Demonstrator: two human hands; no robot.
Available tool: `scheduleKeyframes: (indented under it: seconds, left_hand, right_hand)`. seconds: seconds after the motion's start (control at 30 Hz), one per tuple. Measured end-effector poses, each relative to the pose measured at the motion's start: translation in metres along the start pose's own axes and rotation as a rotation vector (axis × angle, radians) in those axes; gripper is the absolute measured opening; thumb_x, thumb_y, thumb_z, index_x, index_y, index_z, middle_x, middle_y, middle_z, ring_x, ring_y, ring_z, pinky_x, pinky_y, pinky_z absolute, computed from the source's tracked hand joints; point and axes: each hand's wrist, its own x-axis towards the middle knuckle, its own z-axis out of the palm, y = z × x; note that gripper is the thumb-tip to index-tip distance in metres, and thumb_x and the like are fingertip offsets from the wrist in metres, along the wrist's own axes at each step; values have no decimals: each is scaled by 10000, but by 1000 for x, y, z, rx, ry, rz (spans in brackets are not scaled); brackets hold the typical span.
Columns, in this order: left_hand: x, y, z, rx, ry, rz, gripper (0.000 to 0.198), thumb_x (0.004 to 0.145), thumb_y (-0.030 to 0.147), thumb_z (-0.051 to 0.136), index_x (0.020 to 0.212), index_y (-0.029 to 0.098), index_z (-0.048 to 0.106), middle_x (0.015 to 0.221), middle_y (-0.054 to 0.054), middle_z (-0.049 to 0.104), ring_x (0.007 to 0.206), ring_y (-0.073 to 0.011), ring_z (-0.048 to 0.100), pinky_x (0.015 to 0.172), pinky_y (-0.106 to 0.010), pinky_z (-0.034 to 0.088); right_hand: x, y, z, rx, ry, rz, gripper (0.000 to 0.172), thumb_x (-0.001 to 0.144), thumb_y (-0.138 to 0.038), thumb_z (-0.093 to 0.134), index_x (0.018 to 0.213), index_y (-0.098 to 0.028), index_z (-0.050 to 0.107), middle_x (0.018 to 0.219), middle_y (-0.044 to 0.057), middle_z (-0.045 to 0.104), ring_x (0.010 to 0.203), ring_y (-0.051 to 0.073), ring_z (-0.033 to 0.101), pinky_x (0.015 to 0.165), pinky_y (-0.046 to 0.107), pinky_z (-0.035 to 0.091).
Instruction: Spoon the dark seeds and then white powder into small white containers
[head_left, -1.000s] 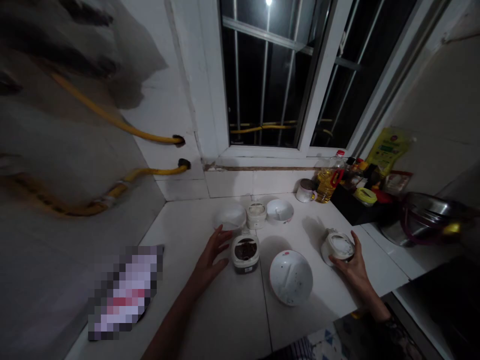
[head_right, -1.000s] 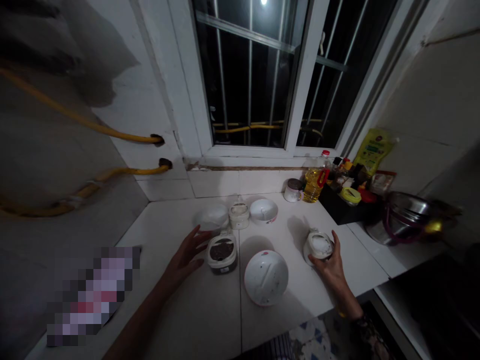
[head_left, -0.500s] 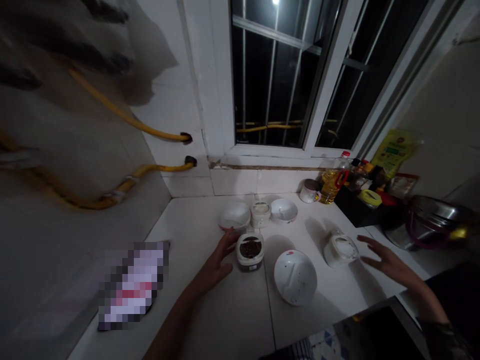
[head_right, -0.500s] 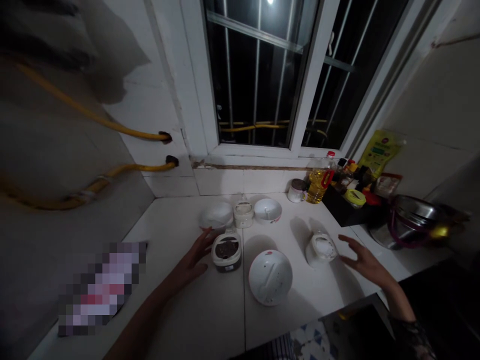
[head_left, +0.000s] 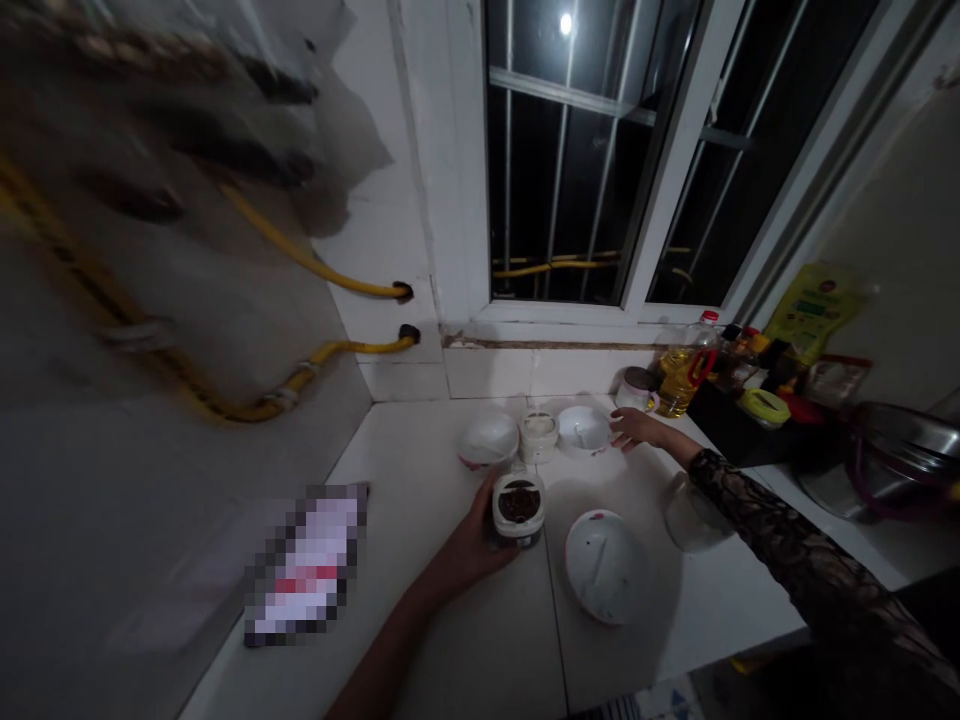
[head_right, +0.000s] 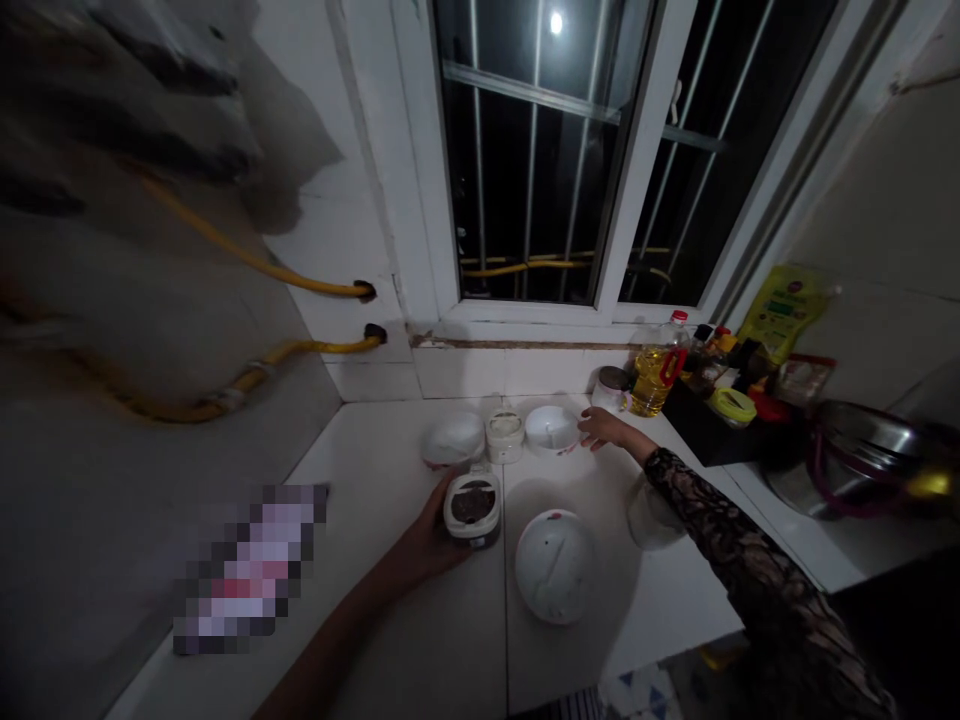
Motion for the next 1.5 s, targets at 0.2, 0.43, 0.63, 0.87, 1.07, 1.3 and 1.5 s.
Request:
scheduleKeyframes:
  seconds: [0.2, 0.43, 0.63, 0.87, 1.07, 1.3, 1.5]
  left_hand:
    - [4, 2, 5, -53, 23, -53, 1251, 705, 451, 834, 1589, 230, -23, 1585, -179, 342, 1445, -328, 396, 1207, -494, 289]
    - [10, 3, 7, -78, 55, -66, 1264, 644, 436, 867, 1584, 206, 54, 1564, -184, 375, 1445, -329, 391, 1215, -492, 263]
    - [11, 5, 5, -72, 47, -79, 1293, 614, 400, 890, 1590, 229, 59, 1560, -173, 392, 1442, -338, 395, 1210, -505, 265]
    - [13, 5, 4, -52, 59, -58, 1265, 588, 395, 901, 1583, 248, 134, 1578, -149, 374, 1447, -336, 390, 1213, -502, 265]
    - [13, 7, 2, -52, 38, -60, 1249, 595, 373, 897, 1583, 228, 147, 1568, -157, 392, 1448, -336, 387, 1216, -495, 262]
    - [12, 7, 3, -86, 62, -62, 1217, 585, 380, 912, 1571, 243, 212, 1568, -147, 398, 1438, -333, 403, 1208, -488, 278]
    - [11, 6, 2, -83, 60, -83, 1240, 579, 402, 914, 1575, 253, 191, 1611, -141, 323, 1478, -336, 332, 1220, -491, 245]
  right_hand:
    - [18, 5, 21, -35, -102, 114, 305, 947, -294, 626, 1208, -138, 598, 1051, 109, 700, 859, 197, 700, 765, 366, 596]
    - [2, 18, 1, -45, -84, 75, 302, 864, -121, 624, 1166, -122, 614, 915, 50, 687, 730, 153, 674, 696, 305, 588]
    - [-25, 31, -29, -42, -156, 18, 454, 594, -35, 608, 1030, -129, 689, 725, 3, 673, 604, 166, 656, 645, 309, 587]
    - [-33, 36, -37, -46, -230, -37, 417, 441, -40, 682, 842, -143, 729, 740, 0, 693, 626, 174, 654, 534, 234, 522]
    - [-33, 38, -42, -160, -260, -171, 338, 461, -200, 803, 789, -177, 723, 721, -34, 704, 635, 155, 668, 577, 227, 538]
    - [-2, -17, -37, -488, -144, -378, 250, 748, -387, 732, 717, -142, 694, 722, 70, 702, 791, 260, 680, 758, 360, 542]
    - [19, -67, 43, -534, -183, -545, 1079, 526, -370, 917, 1475, -207, 429, 1526, 148, 445, 1315, 312, 509, 1054, 391, 432]
